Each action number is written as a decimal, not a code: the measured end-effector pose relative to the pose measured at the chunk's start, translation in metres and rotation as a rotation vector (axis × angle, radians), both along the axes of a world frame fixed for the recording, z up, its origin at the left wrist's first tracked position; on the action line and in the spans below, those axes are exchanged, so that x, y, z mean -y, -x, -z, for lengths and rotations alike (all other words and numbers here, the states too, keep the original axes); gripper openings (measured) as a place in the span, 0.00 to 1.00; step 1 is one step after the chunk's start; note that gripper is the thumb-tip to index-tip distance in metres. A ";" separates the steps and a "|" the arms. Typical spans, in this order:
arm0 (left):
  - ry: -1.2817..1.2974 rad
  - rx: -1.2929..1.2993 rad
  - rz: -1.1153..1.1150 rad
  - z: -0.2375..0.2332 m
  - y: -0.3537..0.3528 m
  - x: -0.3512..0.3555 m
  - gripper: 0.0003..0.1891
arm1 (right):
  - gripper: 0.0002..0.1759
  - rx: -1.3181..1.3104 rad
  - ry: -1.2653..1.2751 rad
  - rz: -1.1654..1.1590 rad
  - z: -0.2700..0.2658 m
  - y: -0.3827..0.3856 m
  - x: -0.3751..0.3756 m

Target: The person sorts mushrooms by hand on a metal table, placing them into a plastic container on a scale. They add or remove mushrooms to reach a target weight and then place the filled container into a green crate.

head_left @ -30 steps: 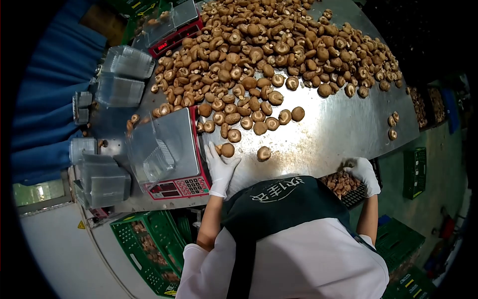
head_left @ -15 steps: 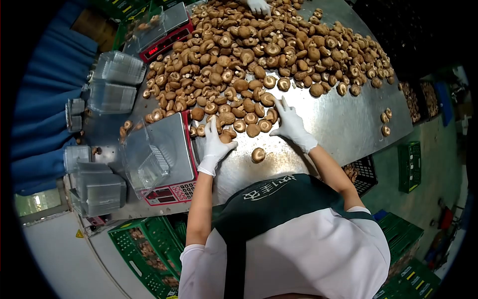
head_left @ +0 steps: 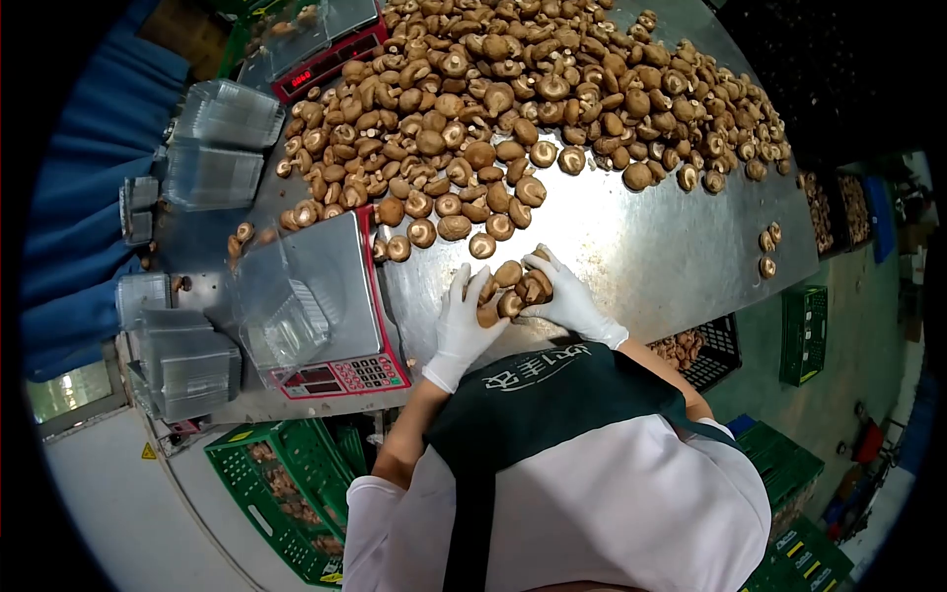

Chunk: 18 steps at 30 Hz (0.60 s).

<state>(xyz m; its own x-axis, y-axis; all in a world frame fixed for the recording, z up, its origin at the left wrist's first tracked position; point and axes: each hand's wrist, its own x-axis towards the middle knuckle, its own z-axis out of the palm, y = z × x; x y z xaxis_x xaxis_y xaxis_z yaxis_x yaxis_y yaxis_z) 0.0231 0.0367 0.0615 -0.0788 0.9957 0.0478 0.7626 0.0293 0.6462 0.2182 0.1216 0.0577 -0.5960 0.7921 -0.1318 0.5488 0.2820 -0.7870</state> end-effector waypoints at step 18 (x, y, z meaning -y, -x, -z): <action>0.317 1.066 -0.081 0.015 -0.001 0.001 0.41 | 0.41 -0.451 0.721 -0.055 0.004 0.000 -0.036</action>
<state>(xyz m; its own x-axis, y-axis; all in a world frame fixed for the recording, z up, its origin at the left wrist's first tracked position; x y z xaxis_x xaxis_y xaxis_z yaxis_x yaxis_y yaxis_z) 0.0243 0.0360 0.0460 0.0067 0.9408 -0.3389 -0.1894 0.3340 0.9234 0.2177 0.1575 0.0535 -0.7479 0.5737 -0.3340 0.1402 -0.3552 -0.9242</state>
